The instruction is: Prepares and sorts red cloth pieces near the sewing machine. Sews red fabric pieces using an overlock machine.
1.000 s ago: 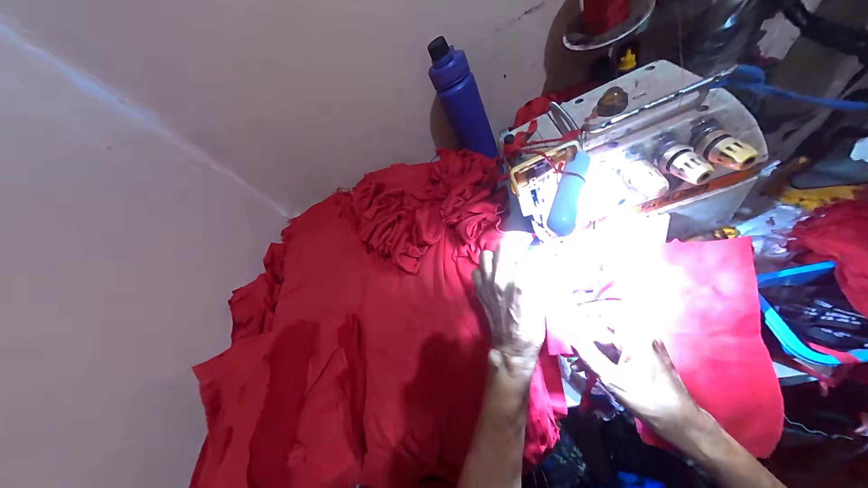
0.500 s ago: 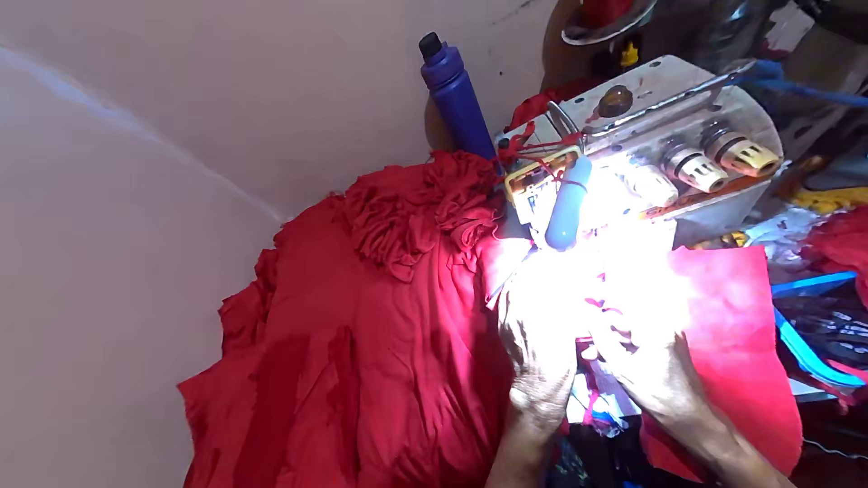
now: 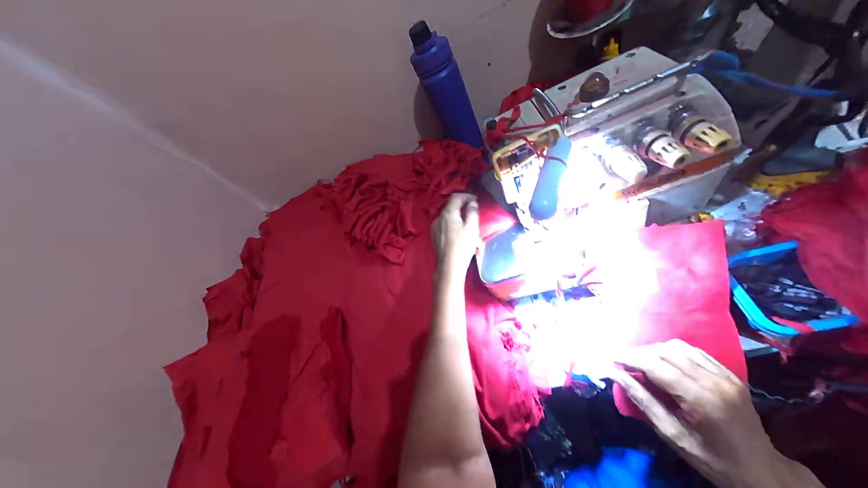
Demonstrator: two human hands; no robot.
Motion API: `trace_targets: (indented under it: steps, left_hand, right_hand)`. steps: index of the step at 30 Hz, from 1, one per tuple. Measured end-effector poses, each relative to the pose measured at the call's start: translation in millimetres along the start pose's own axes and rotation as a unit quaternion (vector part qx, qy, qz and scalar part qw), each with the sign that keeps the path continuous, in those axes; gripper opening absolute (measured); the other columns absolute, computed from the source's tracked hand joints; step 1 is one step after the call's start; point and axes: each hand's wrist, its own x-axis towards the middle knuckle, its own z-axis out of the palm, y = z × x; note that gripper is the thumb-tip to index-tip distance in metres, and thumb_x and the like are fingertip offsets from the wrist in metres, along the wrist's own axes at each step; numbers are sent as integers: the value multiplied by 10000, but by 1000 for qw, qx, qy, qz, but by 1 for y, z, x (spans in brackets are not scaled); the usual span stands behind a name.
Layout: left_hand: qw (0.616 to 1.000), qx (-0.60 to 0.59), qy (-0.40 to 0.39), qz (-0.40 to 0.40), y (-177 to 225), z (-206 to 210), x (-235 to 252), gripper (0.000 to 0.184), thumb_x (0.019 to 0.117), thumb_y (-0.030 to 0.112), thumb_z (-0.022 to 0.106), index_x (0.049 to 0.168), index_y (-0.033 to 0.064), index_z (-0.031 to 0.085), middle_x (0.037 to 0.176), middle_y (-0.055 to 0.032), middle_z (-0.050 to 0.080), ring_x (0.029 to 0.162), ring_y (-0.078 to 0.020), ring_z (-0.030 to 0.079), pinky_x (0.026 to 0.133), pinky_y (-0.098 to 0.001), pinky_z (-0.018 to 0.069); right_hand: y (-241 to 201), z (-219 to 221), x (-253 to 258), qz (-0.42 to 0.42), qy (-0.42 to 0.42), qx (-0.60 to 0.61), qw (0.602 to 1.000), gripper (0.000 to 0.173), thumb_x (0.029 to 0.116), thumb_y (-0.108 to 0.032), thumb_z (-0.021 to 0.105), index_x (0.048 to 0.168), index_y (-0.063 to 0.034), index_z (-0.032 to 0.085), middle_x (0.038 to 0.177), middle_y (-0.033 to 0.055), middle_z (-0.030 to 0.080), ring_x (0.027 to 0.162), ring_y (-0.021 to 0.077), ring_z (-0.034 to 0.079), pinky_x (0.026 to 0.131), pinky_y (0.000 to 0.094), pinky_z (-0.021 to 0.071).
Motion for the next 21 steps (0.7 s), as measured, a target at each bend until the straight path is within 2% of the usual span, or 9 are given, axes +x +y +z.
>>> trace_targets:
  steps: [1,4,6,8,10,13,15,18,21]
  left_hand:
    - [998,-44,14,34,-11,-1,-3,318,1062,147,467,1268,-20,644,1127,-205,700,916,-273,675,839,-467,520]
    - [984,-127,60,111,-34,2,-28,306,1035,80,483,1240,-77,647,1229,-217,680,1146,-235,654,1018,-375,494]
    - [977,-134,119,113,-30,1,-65,302,1033,94,509,1260,-62,633,1287,-190,665,1180,-199,647,1020,-330,505]
    - [978,-88,164,90,-18,-6,-118,313,1053,119,496,1298,-39,611,1341,-175,638,1219,-218,627,1036,-363,498]
    - [971,-52,220,84,-10,-3,-165,257,1019,87,530,1173,-58,677,1213,-185,694,1146,-219,666,1000,-357,520]
    - [969,-58,225,87,6,8,-224,183,921,14,582,991,-73,727,1008,-164,729,1006,-150,694,927,-254,541]
    - [971,-103,192,96,17,18,-251,171,890,4,593,963,-62,731,981,-131,729,1002,-105,688,936,-215,535]
    - [968,-176,140,111,31,37,-272,131,897,20,645,955,-14,758,961,-79,736,1010,-70,680,945,-195,530]
    - [966,-193,108,137,41,51,-276,122,881,15,665,937,1,774,944,-90,732,986,-85,675,911,-179,524]
  right_hand:
    - [1,-5,-13,-11,-3,-6,1000,304,1010,-334,560,957,-112,761,863,90,716,840,235,636,755,328,471]
    - [9,-10,-43,-47,-18,-78,996,293,1018,-417,553,1078,-159,678,974,102,667,928,289,601,811,373,448]
    - [19,-5,-55,-71,-16,-124,990,231,1022,-345,558,1127,-161,650,1012,119,648,930,315,596,809,394,453]
    - [26,2,-60,-93,1,-118,989,144,1035,-233,561,1133,-165,641,1020,109,617,934,297,567,844,377,434]
    - [28,4,-60,-114,19,-89,989,140,1035,-181,581,1139,-157,671,1011,98,632,932,274,564,867,367,428]
    - [27,-3,-62,-120,26,-60,991,177,1036,-136,567,1153,-140,701,991,84,690,925,254,595,877,363,430]
    - [25,-8,-63,-106,23,-44,993,190,1042,-146,546,1109,-140,723,959,79,705,918,248,606,873,367,427]
    - [22,-12,-56,-66,13,3,998,220,1025,-205,551,899,-124,713,808,70,668,851,223,607,824,343,421]
    - [21,-13,-43,-9,-19,55,998,273,944,-256,610,734,-92,670,706,59,625,753,195,584,740,323,406]
